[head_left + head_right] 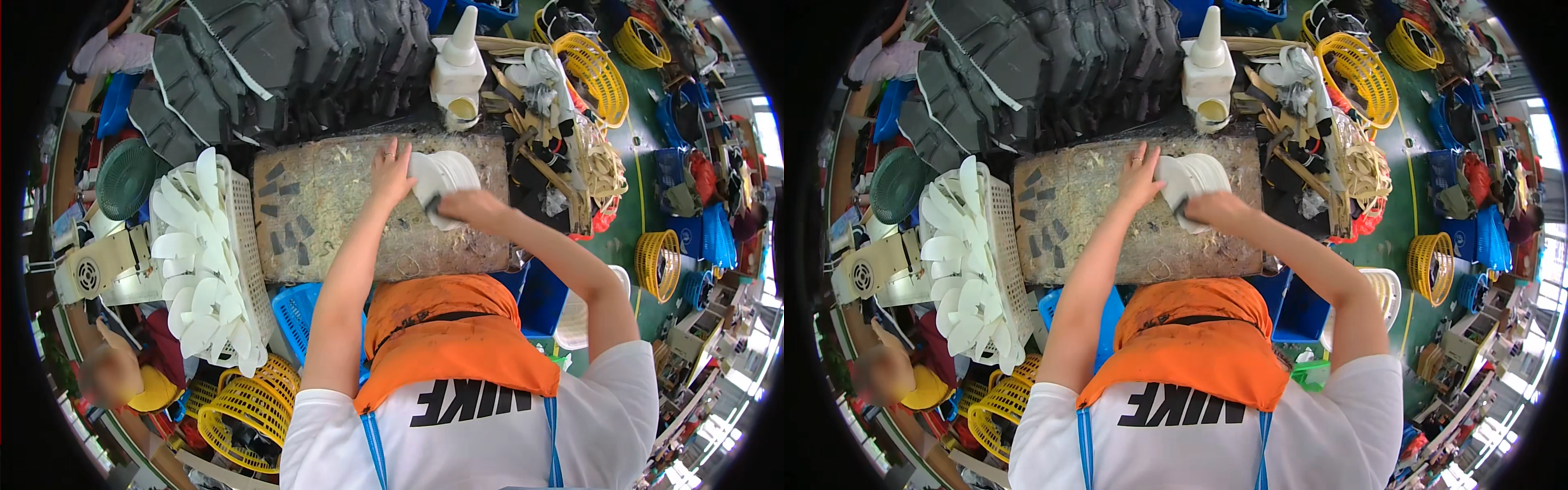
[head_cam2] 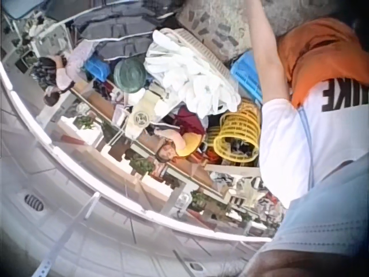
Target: Applying adhesive to various white shoe components using a brush and a small glue container.
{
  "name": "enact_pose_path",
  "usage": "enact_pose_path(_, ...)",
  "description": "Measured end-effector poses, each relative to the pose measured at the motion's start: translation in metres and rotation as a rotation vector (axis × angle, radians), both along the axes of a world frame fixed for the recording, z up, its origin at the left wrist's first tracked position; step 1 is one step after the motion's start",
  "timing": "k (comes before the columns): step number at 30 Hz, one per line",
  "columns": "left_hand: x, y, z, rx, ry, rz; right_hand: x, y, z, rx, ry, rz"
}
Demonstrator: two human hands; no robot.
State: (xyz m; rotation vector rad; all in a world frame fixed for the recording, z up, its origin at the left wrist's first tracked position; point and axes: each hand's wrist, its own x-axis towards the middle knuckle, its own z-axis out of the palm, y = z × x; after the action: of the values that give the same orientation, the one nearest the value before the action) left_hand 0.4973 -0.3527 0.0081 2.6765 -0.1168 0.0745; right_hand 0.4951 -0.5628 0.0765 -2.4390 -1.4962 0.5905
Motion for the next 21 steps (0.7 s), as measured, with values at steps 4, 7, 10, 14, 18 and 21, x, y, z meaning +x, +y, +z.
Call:
enact_pose_path(4, 0.001, -0.013, -0.008, -0.002, 0.016, 0.043, 0.019, -0.022, -0.005, -0.004, 0.267, -0.613)
enact_pose_path(7, -0.001, -0.007, 0.022, -0.164, 0.066, 0.115, 0.062, -0.011, -0.033, 0.173, 0.213, -0.82)
enact_pose_path(10, -0.022, 0.01, 0.065, -0.348, 0.065, 0.216, 0.091, -0.009, -0.043, 0.178, -0.113, -0.81)
enact_pose_path(14, -0.063, 0.016, 0.086, -0.297, -0.281, 0.238, 0.117, -0.017, -0.015, 0.286, -0.242, -0.872)
enact_pose_path(18, -0.103, -0.027, 0.034, -0.043, -0.057, -0.09, 0.108, -0.01, 0.0, 0.333, -0.254, -0.861)
enact_pose_path(21, -0.119, -0.037, -0.009, -0.149, -0.264, -0.121, 0.075, 0.007, -0.015, 0.155, 0.463, -0.674)
